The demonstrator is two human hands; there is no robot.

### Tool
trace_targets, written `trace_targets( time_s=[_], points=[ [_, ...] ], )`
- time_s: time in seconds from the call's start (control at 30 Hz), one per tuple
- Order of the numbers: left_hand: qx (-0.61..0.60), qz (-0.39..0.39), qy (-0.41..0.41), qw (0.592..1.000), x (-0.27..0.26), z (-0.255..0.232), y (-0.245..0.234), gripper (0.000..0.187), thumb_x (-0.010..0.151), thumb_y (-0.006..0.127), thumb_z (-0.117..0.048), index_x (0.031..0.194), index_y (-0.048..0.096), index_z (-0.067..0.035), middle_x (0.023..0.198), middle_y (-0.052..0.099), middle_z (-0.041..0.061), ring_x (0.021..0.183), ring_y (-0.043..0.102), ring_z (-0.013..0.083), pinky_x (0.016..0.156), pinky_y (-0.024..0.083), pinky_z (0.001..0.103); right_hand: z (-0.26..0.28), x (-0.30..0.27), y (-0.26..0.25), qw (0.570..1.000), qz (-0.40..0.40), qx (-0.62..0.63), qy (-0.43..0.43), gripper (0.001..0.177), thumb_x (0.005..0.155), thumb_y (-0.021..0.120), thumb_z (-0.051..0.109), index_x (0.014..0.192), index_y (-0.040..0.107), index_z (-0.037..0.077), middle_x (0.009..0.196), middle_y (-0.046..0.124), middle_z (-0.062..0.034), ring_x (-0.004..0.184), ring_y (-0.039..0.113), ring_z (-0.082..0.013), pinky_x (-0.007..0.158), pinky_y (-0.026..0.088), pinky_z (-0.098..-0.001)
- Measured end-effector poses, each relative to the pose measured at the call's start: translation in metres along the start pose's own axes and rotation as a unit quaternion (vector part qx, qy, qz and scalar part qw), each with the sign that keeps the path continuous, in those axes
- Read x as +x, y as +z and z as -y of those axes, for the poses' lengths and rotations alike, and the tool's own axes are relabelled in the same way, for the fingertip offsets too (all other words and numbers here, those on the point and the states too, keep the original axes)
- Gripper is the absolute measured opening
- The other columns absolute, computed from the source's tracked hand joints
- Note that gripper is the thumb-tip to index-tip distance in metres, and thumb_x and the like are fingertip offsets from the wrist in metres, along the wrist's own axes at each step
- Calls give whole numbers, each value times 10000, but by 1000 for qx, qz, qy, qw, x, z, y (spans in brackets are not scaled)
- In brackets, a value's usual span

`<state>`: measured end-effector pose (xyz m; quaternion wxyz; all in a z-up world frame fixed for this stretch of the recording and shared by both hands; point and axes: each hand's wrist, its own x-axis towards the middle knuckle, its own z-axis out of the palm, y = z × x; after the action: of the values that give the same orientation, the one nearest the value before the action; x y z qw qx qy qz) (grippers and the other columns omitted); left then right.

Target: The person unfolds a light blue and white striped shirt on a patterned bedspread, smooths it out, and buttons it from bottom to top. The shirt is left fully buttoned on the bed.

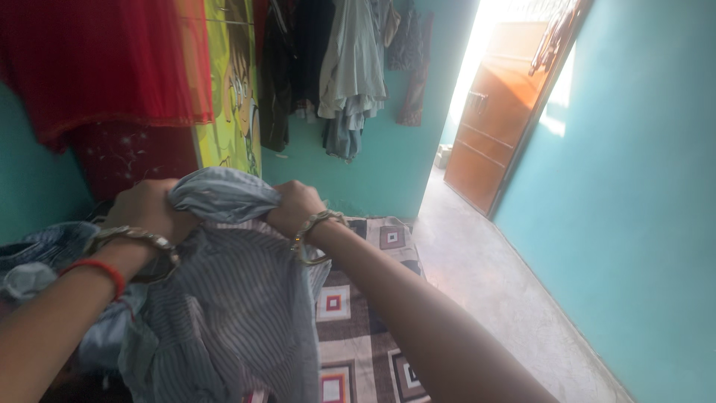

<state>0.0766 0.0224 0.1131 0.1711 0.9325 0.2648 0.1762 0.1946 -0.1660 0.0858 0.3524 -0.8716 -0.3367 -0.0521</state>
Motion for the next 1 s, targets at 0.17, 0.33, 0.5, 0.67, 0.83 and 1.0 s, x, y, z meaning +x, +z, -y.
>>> trace_targets(
  time_s=[0.17, 0.33, 0.5, 0.67, 0.83, 1.0],
  points=[
    [-6, -31, -23, 999, 45, -4, 3, 406, 873, 698, -517, 1131, 803, -222, 1091, 779, 137, 1019, 737, 405, 908, 591, 503, -17, 65, 4, 994, 59, 73, 47, 383, 827, 657, 296, 1140, 757, 99, 1072, 775, -182, 1016, 731, -314, 925, 553, -412],
    [-29, -51, -38, 998, 41, -13, -8, 419, 786, 801, -465, 1120, 791, -213, 1075, 776, 129, 996, 740, 384, 895, 586, 491, -33, 98, 12, 992, 43, 25, -113, 330, 908, 616, 185, 1190, 725, 51, 1123, 772, -114, 1072, 736, -228, 980, 544, -373],
    [-46, -86, -45, 994, -8, -18, -17, 532, 675, 925, -434, 1072, 749, -128, 1040, 756, 179, 974, 727, 373, 886, 574, 469, -23, 76, 3, 919, 134, 369, -29, 324, 946, 597, 113, 1256, 658, 41, 1152, 743, -113, 1053, 712, -201, 935, 558, -341],
    [-93, -103, -90, 986, -65, -32, -17, 286, 783, 762, -180, 1053, 740, -89, 989, 781, 180, 926, 759, 349, 866, 592, 449, -1, 30, -22, 848, 215, 483, -37, 310, 961, 622, 60, 1264, 625, -10, 1150, 717, -130, 1044, 703, -199, 929, 582, -342],
    [-93, -161, -155, 970, -121, -52, -24, 288, 814, 704, -176, 1090, 725, -100, 1039, 751, 175, 956, 734, 374, 865, 577, 467, 5, -12, -62, 885, 239, 375, -141, 383, 903, 749, 187, 1219, 685, -20, 1130, 768, -129, 1028, 740, -203, 935, 598, -328],
    [-22, -216, -160, 963, -186, -87, -45, 339, 834, 708, -199, 1162, 695, -117, 1119, 722, 189, 1057, 680, 405, 921, 532, 498, -3, -66, -120, 915, 207, 57, -341, 583, 645, 925, 335, 1148, 746, 103, 1038, 802, -86, 976, 771, -199, 913, 585, -343]
  ],
)
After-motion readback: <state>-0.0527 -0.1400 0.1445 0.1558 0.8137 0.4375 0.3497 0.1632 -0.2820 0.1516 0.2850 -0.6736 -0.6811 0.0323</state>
